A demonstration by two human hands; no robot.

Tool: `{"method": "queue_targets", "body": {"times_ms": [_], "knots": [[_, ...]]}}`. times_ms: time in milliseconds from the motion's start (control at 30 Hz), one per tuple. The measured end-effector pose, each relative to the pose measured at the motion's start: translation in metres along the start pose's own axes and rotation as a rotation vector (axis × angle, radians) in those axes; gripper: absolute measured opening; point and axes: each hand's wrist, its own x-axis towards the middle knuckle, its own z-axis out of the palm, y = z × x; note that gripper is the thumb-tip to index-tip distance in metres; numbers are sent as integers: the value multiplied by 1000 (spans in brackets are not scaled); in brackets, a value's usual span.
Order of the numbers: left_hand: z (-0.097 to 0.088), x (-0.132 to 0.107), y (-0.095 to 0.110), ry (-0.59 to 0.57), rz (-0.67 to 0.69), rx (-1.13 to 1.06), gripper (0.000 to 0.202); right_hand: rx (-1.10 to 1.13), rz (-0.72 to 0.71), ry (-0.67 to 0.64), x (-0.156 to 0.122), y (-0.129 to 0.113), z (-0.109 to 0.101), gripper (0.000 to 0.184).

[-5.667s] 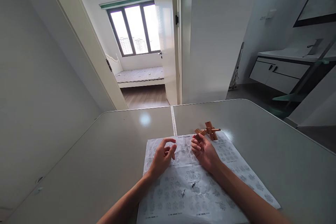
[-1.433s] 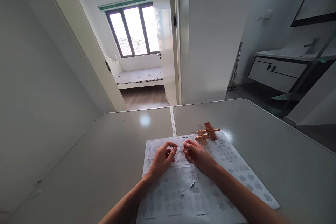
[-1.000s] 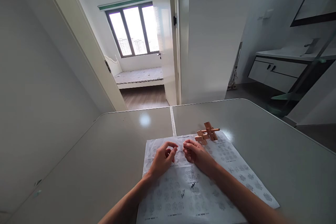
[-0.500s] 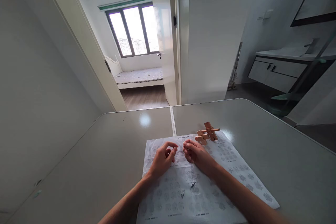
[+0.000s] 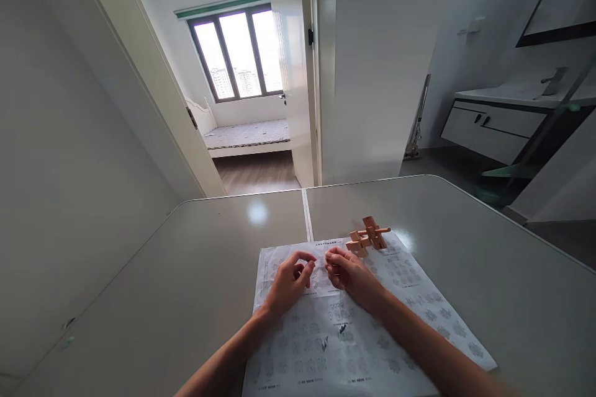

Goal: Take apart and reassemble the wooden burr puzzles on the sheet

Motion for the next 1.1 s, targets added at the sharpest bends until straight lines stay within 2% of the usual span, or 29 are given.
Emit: {"method": "queue_targets", "body": {"times_ms": [1100], "knots": [[-1,-1,3,1,-8,-1,34,-13,13,24,-3,-5,5,35]]}}
